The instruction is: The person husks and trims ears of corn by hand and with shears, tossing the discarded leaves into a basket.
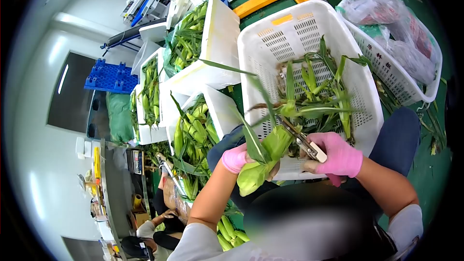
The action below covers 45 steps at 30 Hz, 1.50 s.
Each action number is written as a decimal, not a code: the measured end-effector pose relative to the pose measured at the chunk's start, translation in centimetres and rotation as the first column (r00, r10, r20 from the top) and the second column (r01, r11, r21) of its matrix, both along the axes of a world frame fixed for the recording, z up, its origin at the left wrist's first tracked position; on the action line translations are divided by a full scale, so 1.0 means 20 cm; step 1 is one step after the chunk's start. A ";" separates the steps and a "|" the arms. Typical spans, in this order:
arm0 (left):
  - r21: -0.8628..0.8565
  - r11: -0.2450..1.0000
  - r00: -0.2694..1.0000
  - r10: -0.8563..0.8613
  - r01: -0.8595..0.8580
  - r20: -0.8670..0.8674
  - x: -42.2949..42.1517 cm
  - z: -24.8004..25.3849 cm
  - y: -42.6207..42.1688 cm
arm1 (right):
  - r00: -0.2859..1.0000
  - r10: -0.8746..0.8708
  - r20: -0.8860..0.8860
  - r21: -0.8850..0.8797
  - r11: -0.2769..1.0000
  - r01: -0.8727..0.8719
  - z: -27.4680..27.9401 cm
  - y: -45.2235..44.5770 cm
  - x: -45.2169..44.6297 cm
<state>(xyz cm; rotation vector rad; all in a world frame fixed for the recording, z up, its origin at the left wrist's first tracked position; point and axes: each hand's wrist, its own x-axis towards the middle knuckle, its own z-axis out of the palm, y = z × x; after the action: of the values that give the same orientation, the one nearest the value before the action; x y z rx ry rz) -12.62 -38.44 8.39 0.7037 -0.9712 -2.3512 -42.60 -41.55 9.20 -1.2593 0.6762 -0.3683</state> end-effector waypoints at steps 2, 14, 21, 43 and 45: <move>-0.010 1.000 1.000 0.008 -0.008 -0.020 0.05 -0.01 0.00 | 0.994 0.087 0.067 0.069 0.993 -0.092 0.06 -0.03 -0.03; 0.297 0.939 0.956 -0.089 0.175 -0.281 0.03 -0.05 -0.01 | 0.994 0.081 0.074 -0.176 0.982 -0.067 -0.03 -0.02 -0.02; -0.130 0.569 0.582 0.773 -0.812 -0.250 0.01 0.02 -0.19 | 0.840 -0.327 0.434 0.340 0.922 0.183 0.00 0.00 -0.01; 0.107 0.546 0.528 0.834 -0.831 -0.160 -0.33 -0.37 -0.25 | 0.949 0.089 0.301 0.193 0.969 -0.152 -0.10 0.01 0.08; 0.550 0.616 0.443 0.787 -0.563 -0.428 -0.27 -0.43 -0.25 | 0.940 0.138 0.310 0.410 0.873 -0.264 -0.08 0.04 0.08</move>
<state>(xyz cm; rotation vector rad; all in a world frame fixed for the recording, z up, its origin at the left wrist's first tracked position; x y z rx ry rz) -17.98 -43.38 -0.14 0.2499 0.0798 -1.7478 -41.04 -40.77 7.65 -0.8073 0.3563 -0.1893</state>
